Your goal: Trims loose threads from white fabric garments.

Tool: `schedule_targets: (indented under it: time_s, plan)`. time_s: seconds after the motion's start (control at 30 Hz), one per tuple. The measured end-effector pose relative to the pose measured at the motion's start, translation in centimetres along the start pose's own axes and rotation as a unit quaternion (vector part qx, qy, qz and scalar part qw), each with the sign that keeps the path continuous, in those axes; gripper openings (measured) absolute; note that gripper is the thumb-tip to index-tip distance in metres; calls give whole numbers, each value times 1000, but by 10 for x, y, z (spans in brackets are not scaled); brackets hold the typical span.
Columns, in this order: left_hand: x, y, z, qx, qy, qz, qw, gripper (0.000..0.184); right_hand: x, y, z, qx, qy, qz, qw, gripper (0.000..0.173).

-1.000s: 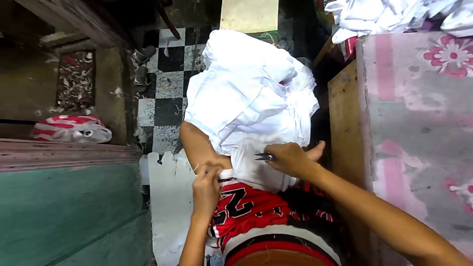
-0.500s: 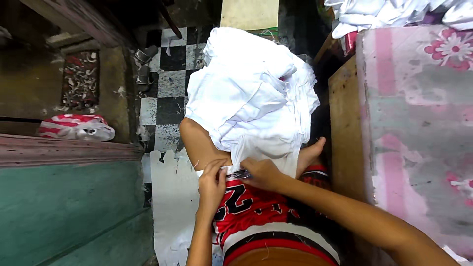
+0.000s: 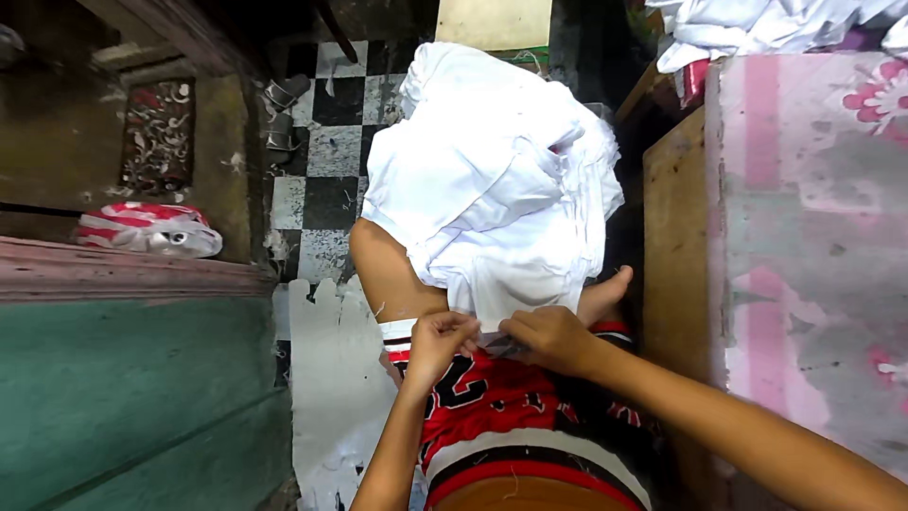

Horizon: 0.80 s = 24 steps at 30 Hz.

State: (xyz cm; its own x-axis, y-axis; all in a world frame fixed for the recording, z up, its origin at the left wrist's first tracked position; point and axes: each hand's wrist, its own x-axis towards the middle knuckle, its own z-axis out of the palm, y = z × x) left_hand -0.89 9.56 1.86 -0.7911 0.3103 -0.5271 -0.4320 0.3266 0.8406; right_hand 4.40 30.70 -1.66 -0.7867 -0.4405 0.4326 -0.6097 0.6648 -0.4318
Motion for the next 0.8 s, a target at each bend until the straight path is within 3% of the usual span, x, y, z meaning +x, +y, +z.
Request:
schedule_targets:
  time_s: [0.07,0.17,0.3,0.47,0.6,0.8]
  plan:
    - [-2,-3,-3,96,39,50,993,10,-2,1,0,-8,-9,-12,1000,16]
    - [-7,-11,-3,223,93,174,955,15,-2,-1,5,-11,-23,-25,999,19]
    - [-3,-22,-9,225,129,319,911,17,5,-1,6,34,-46,11,998,13]
    - [6,-17,-11,247,130,336,900,20,24,7,-11,83,-86,76,990,18]
    - [10,-7,-14,258,134,353,889,18,46,18,-31,87,-112,118,983,43]
    - [13,7,-13,267,143,378,875,14,81,19,-48,7,-222,120,967,43]
